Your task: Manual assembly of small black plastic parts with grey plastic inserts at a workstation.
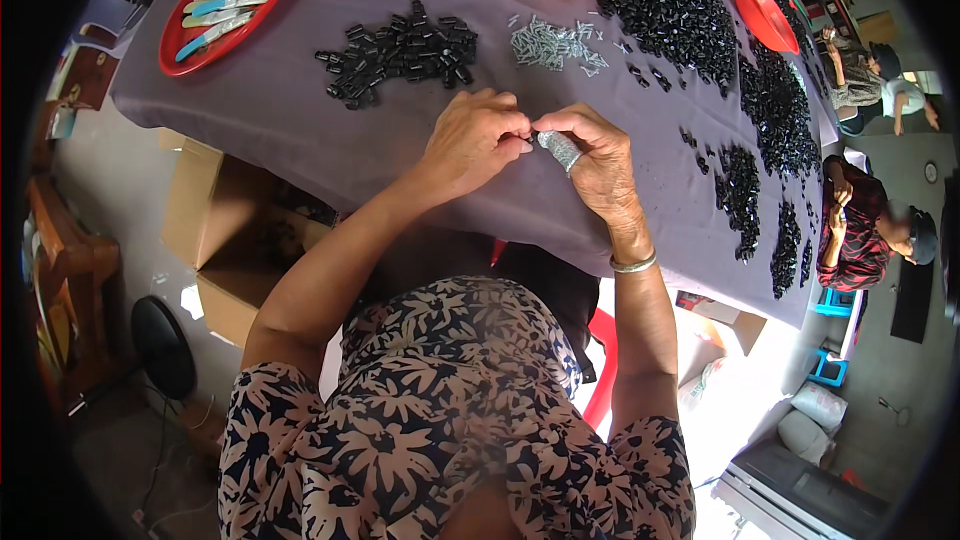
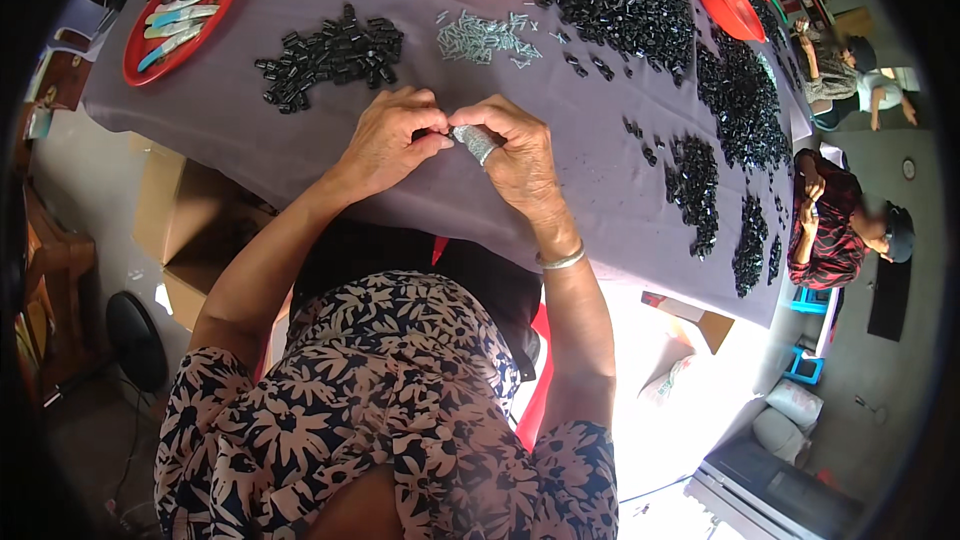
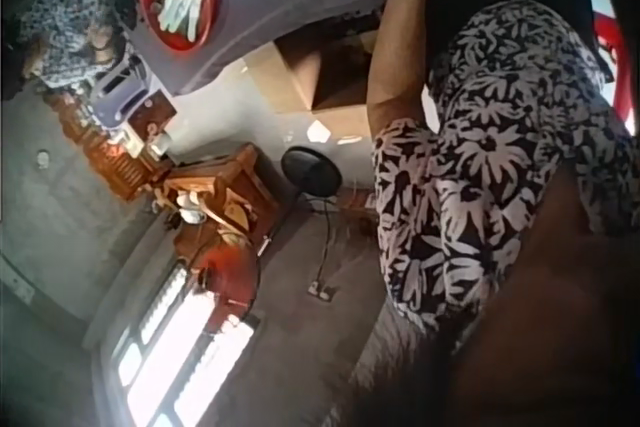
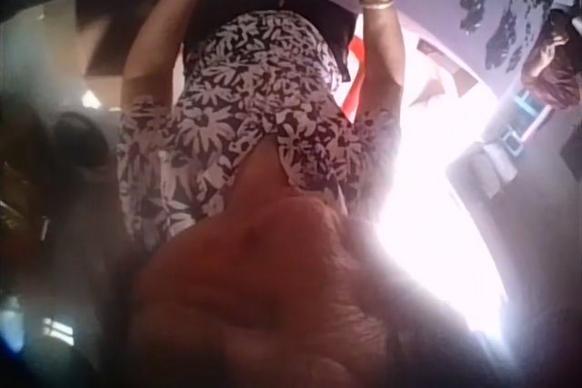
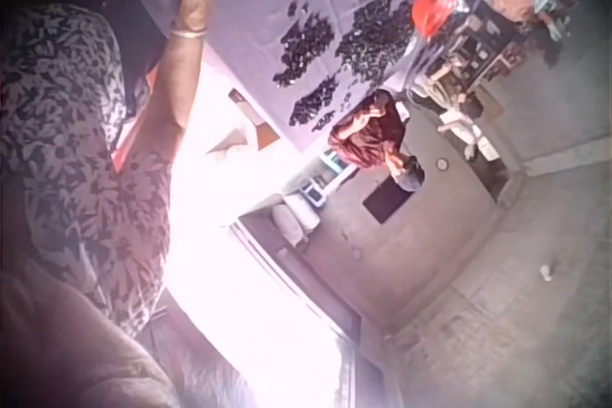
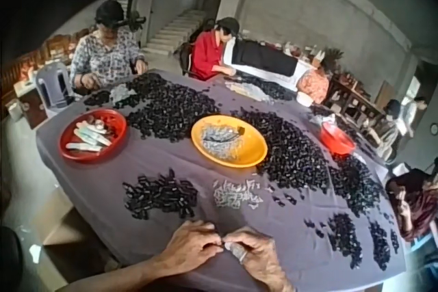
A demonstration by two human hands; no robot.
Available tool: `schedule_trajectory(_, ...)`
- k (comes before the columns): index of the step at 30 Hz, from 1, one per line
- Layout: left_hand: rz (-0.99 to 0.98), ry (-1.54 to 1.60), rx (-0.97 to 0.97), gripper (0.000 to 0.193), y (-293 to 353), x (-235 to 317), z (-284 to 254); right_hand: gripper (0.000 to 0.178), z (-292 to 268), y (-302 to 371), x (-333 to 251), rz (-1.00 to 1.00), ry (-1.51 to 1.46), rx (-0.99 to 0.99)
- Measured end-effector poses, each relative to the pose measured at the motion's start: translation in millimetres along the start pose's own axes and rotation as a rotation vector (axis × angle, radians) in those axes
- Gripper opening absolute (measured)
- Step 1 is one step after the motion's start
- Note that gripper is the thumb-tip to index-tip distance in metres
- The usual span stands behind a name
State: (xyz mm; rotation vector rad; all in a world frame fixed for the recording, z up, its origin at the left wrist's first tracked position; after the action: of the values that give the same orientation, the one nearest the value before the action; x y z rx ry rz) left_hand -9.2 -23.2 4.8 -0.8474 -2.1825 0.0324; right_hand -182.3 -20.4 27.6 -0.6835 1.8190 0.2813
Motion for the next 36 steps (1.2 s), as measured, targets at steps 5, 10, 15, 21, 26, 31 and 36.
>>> schedule_trajectory(5, -0.005, 0.015, -0.013, 0.008, -2, 1, 0, 0.024, -2, -2, -9, 0.011, 0.258, 0.017)
schedule_trajectory(10, -0.016, 0.009, -0.007, 0.01, -2, -1, 2, 0.025, 2, -4, -19, -0.006, 0.354, 0.012)
schedule_trajectory(15, -0.015, -0.017, -0.001, 0.008, -3, -1, 5, 0.028, 3, -3, -23, -0.028, 0.384, -0.016)
schedule_trajectory(21, 0.011, -0.029, 0.005, 0.008, -2, 0, 5, 0.028, -2, -4, -25, -0.02, 0.483, -0.049)
schedule_trajectory(26, 0.028, -0.03, 0.021, 0.01, -1, -1, 6, 0.024, 2, -7, -28, -0.105, 0.56, -0.071)
schedule_trajectory(31, 0.043, -0.013, 0.037, 0.014, -2, -3, 7, 0.022, -4, -13, -25, -0.02, 0.49, -0.151)
schedule_trajectory(36, 0.045, -0.006, 0.015, 0.016, -4, -3, 6, 0.017, -14, -21, -8, 0.127, 0.165, -0.271)
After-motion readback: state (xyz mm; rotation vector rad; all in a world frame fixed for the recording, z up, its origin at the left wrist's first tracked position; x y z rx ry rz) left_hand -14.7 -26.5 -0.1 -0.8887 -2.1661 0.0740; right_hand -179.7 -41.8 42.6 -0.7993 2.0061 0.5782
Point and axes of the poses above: each hand's wrist, its own y-axis away from the middle knuckle, its own z-axis out of the palm, x = y × z, the point moved 3 cm from there along -y, towards the middle knuckle, and after that the axes turned 14 degrees about -x, right-handed, at the moved point
